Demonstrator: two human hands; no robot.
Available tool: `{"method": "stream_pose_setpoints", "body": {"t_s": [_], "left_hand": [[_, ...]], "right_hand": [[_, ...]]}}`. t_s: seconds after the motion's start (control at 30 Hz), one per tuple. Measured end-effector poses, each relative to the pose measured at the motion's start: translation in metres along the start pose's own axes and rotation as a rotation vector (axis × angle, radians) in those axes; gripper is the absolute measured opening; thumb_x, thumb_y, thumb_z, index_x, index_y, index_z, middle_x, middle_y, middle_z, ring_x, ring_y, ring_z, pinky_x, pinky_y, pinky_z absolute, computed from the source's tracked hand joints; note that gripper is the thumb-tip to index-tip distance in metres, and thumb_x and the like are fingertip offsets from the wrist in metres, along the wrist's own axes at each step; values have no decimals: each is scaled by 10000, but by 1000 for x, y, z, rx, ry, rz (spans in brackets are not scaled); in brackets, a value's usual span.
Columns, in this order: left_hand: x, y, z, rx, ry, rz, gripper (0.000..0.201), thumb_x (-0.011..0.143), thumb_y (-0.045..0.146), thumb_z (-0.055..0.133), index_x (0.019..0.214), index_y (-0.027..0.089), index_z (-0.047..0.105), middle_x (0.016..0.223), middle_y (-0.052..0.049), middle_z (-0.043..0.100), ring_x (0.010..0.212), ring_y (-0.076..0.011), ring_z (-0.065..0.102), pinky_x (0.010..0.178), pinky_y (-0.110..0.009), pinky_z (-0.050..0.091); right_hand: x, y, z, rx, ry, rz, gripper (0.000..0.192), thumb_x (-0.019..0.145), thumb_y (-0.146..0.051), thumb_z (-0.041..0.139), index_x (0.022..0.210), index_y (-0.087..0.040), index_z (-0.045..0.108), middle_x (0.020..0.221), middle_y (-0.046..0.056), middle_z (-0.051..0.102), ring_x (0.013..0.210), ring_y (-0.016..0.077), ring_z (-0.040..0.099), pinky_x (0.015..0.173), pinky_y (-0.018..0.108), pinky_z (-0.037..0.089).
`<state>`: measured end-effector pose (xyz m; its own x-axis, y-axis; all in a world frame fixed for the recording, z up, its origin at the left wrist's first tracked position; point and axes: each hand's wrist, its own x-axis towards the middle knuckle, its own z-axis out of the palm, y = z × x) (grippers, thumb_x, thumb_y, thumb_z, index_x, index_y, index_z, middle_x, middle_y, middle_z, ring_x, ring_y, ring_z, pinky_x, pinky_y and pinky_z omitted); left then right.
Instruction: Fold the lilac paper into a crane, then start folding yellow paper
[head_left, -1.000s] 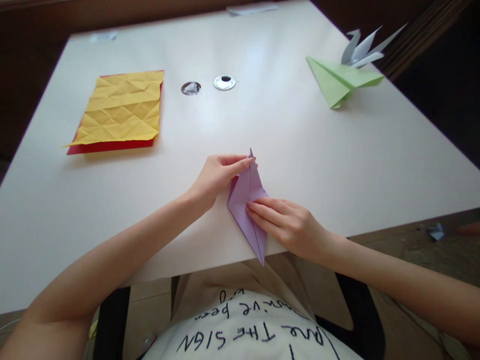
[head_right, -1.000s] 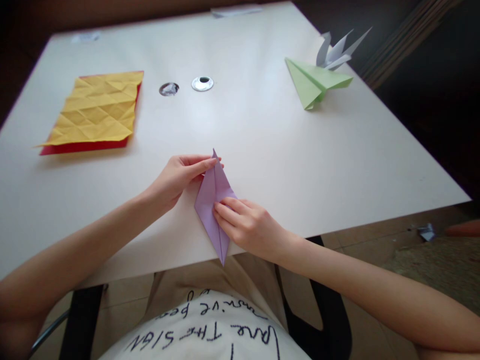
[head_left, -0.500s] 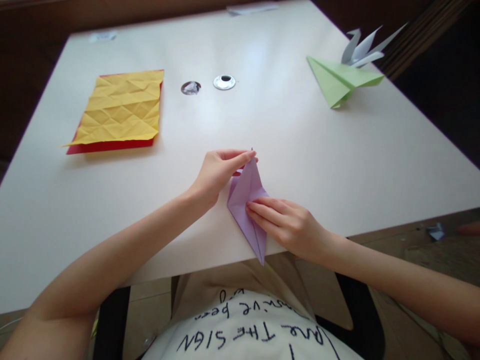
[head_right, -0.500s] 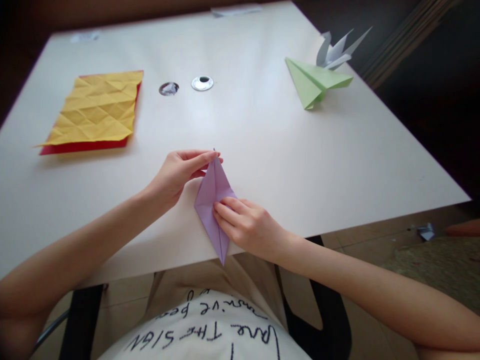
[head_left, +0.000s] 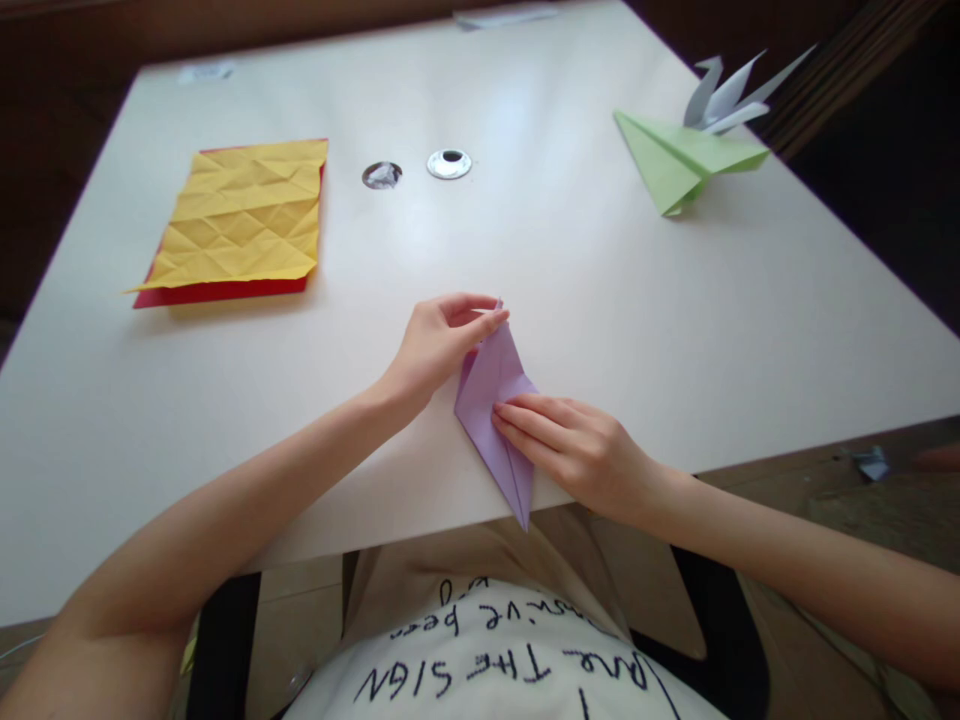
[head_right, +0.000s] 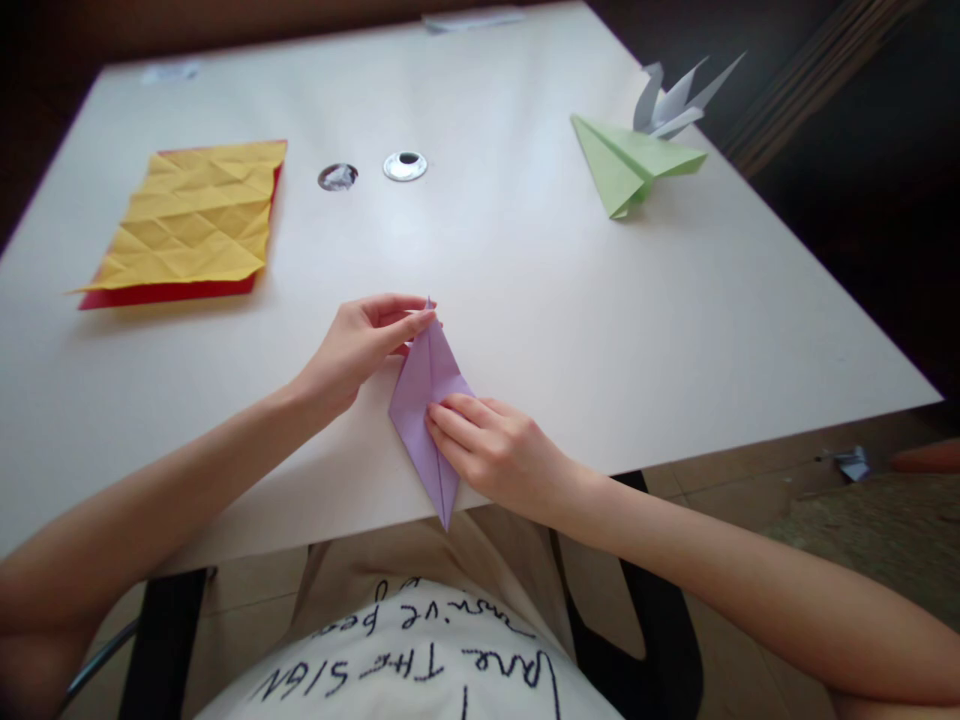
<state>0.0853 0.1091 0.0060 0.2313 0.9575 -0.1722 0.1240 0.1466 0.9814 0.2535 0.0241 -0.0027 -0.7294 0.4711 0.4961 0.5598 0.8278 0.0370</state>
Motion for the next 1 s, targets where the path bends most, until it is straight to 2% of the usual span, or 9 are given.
{"method": "stream_pose_setpoints", "body": {"t_s": [0.13, 0.2, 0.37, 0.47, 0.53, 0.6, 0.7, 0.83, 1.0], "left_hand": [[-9, -7, -9, 88, -157, 21, 382, 723, 404, 679, 1016, 163, 637, 847, -55, 708, 735, -155, 633, 589, -219, 458], [-11, -10, -12, 209, -174, 89, 371, 735, 395, 670, 1019, 160, 632, 798, -43, 699, 703, -148, 624, 599, -226, 456], [-10, -14, -10, 569, -76, 290, 355, 748, 320, 675, 1062, 171, 599, 685, 19, 621, 606, -117, 567, 617, -244, 461], [-20, -17, -11, 777, 19, 489, 421, 775, 246, 654, 1161, 159, 511, 887, -34, 609, 730, -137, 574, 683, -275, 488], [-35, -19, -16, 891, 55, 672, 320, 820, 230, 602, 1114, 139, 516, 1022, -89, 579, 874, -168, 568, 771, -307, 492], [-54, -21, -24, 981, -59, 775, 166, 860, 209, 542, 1008, 137, 559, 995, -90, 597, 928, -178, 563, 807, -306, 495], [-78, -24, -37, 1094, -280, 952, 237, 892, 168, 479, 1119, 156, 546, 1124, -87, 623, 1086, -196, 548, 913, -325, 476], [-91, -26, -46, 1279, -436, 854, 452, 933, 333, 412, 1330, 119, 407, 1364, -115, 468, 1288, -219, 401, 1053, -374, 359], [-91, -28, -49, 1338, -535, 735, 672, 900, 550, 317, 1409, 113, 275, 1472, -109, 276, 1363, -236, 264, 1096, -387, 262]], "right_hand": [[-1, 1, 1, 15, 4, 15, 207, 852, -33, 481, 931, -49, 672, 962, 100, 707, 903, 224, 652, 731, 330, 575], [-2, 1, 2, 24, 3, 19, 208, 856, -40, 480, 941, -51, 669, 967, 101, 706, 906, 221, 650, 730, 328, 574], [-4, -2, 1, 51, 0, 7, 202, 859, -48, 483, 956, -51, 660, 973, 106, 703, 922, 216, 644, 743, 332, 573], [-5, -6, -1, 76, -12, 8, 205, 859, -52, 485, 967, -56, 658, 985, 104, 700, 935, 214, 639, 749, 330, 573], [-6, -8, -1, 85, -20, 16, 209, 860, -56, 485, 981, -61, 656, 1004, 104, 695, 949, 214, 633, 764, 332, 571], [-7, -9, -1, 90, -30, 22, 216, 857, -59, 491, 1005, -55, 649, 1027, 109, 688, 967, 218, 624, 782, 342, 568], [-9, -9, 0, 98, -51, 24, 232, 862, -71, 491, 1043, -49, 633, 1059, 111, 678, 986, 221, 612, 799, 353, 565], [-10, -8, 0, 120, -70, 23, 245, 856, -79, 505, 1068, -28, 617, 1078, 118, 670, 997, 233, 602, 814, 363, 559], [-13, -6, 0, 215, -100, 68, 286, 869, -84, 469, 1126, -40, 584, 1120, 143, 642, 1050, 224, 575, 875, 372, 539]]}}
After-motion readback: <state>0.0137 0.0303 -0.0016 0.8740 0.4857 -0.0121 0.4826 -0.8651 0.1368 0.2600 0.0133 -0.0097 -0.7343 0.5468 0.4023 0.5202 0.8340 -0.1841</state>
